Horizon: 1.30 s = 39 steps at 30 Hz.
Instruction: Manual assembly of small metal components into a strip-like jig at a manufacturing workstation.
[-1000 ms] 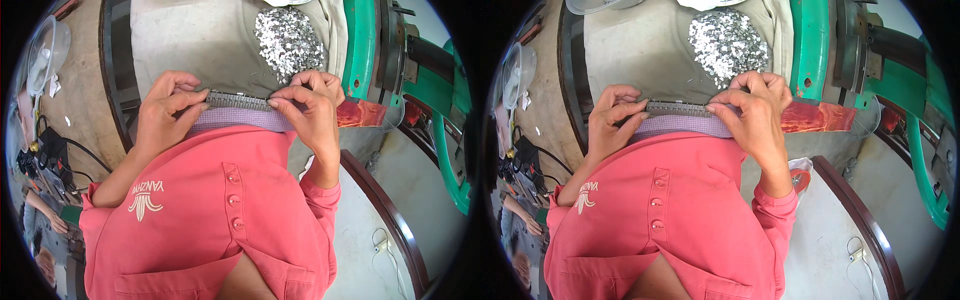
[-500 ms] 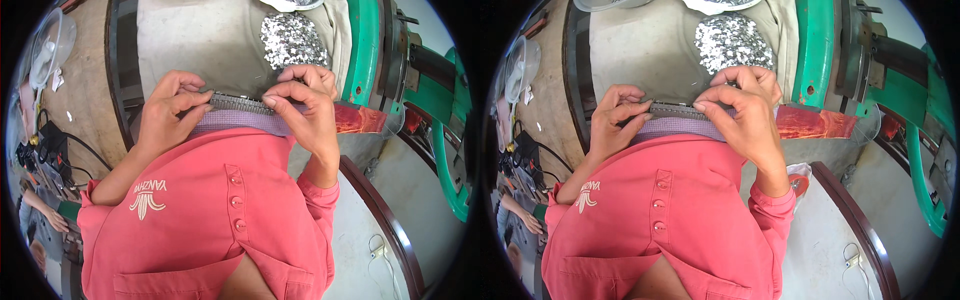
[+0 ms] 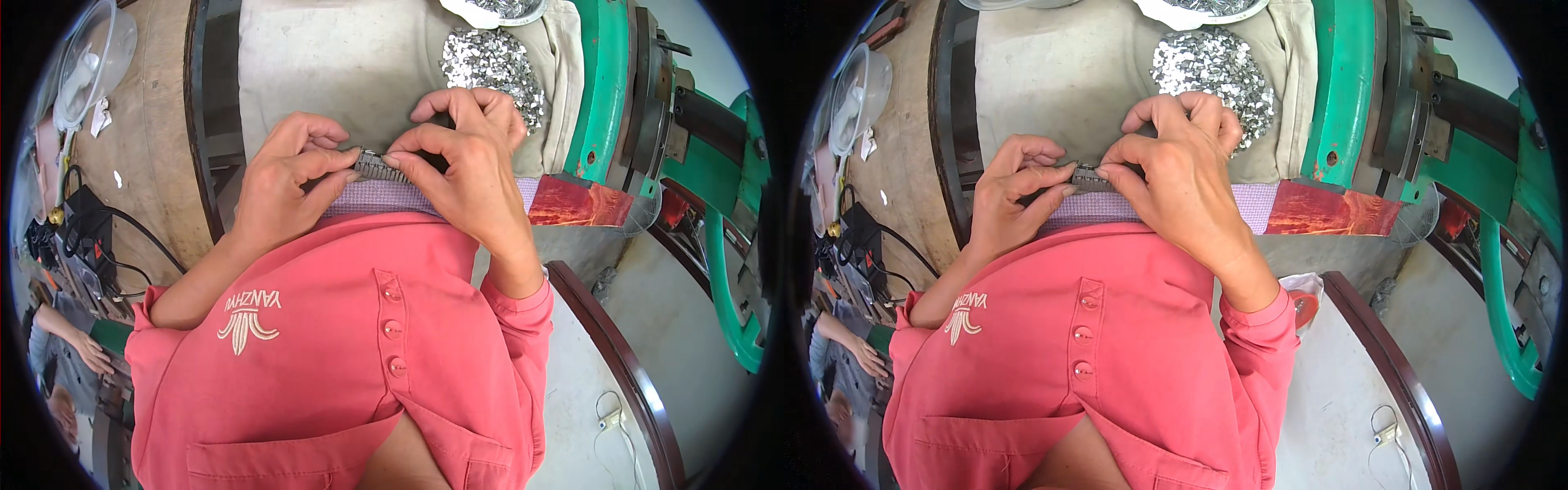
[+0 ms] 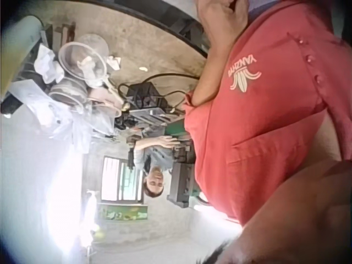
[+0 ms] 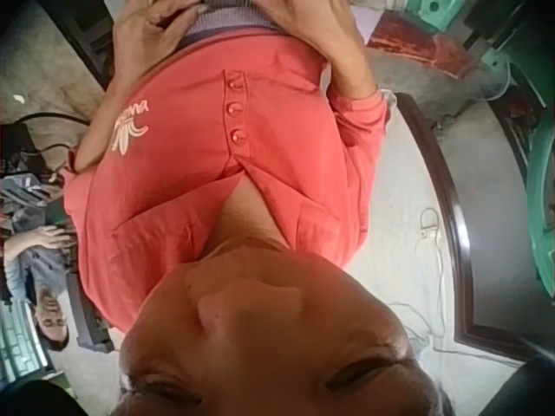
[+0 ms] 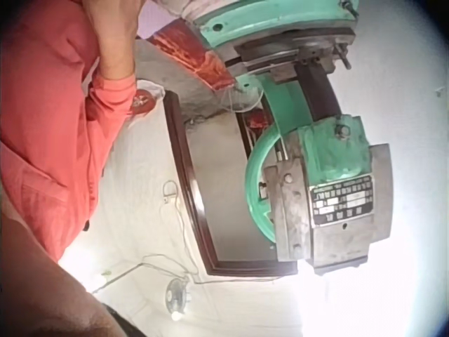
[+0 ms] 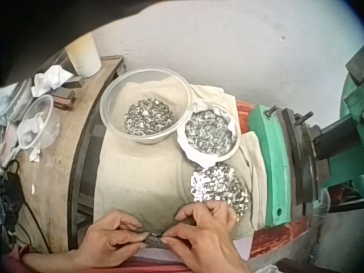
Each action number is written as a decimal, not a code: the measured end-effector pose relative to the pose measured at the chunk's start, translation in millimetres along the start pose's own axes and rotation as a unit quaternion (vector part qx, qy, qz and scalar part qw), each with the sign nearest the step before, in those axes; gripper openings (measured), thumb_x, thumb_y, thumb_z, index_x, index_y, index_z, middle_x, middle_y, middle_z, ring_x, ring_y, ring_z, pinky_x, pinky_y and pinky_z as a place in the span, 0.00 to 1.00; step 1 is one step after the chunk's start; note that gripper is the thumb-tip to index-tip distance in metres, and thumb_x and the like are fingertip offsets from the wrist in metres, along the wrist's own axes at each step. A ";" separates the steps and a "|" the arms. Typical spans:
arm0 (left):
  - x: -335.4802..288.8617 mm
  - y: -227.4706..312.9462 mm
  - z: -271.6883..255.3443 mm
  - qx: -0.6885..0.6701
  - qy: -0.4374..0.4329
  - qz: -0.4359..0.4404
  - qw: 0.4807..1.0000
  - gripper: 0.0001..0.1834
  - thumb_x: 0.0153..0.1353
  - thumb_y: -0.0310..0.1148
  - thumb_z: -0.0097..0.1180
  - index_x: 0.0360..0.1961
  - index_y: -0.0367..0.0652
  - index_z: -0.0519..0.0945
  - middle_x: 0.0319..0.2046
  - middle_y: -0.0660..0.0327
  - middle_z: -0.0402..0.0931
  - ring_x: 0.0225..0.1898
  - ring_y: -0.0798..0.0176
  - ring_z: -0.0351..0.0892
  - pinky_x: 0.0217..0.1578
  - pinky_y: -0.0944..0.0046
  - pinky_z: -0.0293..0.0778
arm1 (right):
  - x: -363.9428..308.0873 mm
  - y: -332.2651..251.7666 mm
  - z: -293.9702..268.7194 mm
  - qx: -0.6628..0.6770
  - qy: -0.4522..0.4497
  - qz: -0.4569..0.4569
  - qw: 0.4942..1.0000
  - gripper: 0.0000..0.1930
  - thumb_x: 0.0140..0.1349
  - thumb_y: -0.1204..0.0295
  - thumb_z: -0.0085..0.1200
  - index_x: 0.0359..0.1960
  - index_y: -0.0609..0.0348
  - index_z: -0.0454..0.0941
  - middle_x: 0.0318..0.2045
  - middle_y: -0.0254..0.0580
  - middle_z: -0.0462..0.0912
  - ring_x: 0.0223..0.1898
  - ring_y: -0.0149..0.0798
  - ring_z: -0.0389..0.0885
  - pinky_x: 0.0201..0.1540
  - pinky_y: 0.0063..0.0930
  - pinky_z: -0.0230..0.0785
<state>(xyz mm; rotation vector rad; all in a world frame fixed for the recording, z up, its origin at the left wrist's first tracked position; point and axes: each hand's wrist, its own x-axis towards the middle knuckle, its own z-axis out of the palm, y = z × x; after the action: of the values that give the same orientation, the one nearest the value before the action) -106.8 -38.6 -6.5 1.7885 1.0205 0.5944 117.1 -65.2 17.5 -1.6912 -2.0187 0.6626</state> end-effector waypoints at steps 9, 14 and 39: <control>0.2 1.4 0.3 -0.004 0.002 -0.004 1.000 0.13 0.51 0.19 0.69 0.41 0.36 0.87 0.45 0.56 0.77 0.42 0.60 0.81 0.42 0.66 0.79 | -3.3 -0.9 1.1 -0.002 0.007 0.010 1.000 0.04 0.49 0.66 0.70 0.26 0.48 0.88 0.41 0.28 0.77 0.51 0.45 0.65 0.57 0.44 0.47; 0.0 0.5 0.7 -0.004 0.002 -0.007 1.000 0.13 0.51 0.19 0.69 0.41 0.36 0.87 0.45 0.56 0.77 0.42 0.61 0.81 0.42 0.66 0.79 | -7.5 1.4 -2.2 -0.004 0.005 0.021 1.000 0.04 0.48 0.66 0.70 0.26 0.48 0.88 0.41 0.28 0.77 0.51 0.44 0.66 0.57 0.43 0.48; 0.5 1.5 -0.1 -0.005 -0.001 -0.012 1.000 0.13 0.51 0.19 0.68 0.40 0.37 0.87 0.45 0.57 0.78 0.43 0.60 0.81 0.43 0.66 0.79 | -6.1 1.0 0.9 0.000 0.004 0.035 0.999 0.07 0.49 0.63 0.71 0.26 0.49 0.88 0.41 0.29 0.77 0.51 0.45 0.65 0.56 0.46 0.47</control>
<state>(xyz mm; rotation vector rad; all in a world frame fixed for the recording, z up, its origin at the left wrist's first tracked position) -106.1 -38.4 -5.2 1.7646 1.0339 0.5820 118.4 -71.1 16.0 -1.7690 -1.9614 0.6769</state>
